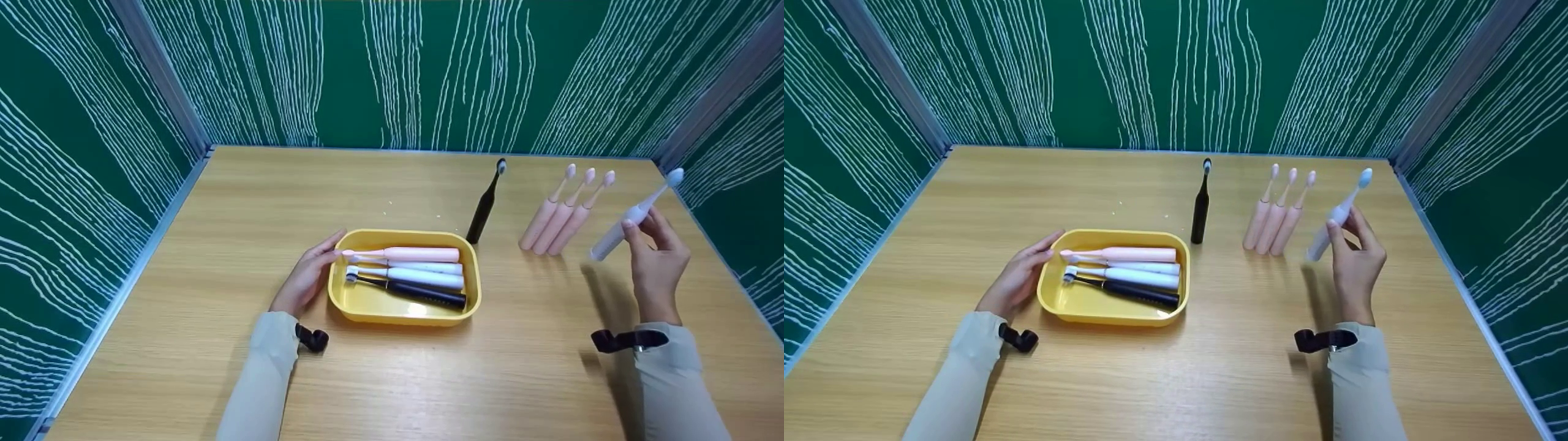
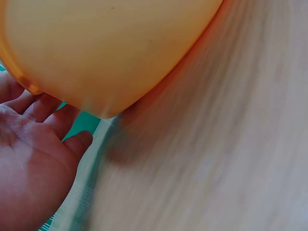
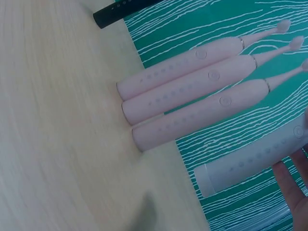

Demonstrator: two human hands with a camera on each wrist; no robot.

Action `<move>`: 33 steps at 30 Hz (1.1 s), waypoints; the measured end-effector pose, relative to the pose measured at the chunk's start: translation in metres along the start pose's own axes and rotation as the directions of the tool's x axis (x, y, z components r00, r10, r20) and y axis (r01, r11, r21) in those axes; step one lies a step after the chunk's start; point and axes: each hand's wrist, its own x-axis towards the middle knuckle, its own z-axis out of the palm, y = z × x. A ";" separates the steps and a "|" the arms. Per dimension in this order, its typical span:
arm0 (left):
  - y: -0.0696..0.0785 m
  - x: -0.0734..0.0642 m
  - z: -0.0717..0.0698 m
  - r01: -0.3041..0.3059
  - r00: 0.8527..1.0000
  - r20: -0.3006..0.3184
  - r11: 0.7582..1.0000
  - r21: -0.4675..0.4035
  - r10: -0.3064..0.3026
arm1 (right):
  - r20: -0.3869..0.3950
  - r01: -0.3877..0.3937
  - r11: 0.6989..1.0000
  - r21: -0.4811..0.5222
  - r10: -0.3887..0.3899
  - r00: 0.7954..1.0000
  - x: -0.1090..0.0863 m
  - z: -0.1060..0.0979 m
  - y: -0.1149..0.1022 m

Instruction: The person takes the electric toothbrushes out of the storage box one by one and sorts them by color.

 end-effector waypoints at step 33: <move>0.002 -0.002 0.002 -0.021 1.000 0.008 1.000 -0.015 0.021 | -0.052 -0.332 0.942 0.054 0.335 0.941 0.015 -0.024 0.019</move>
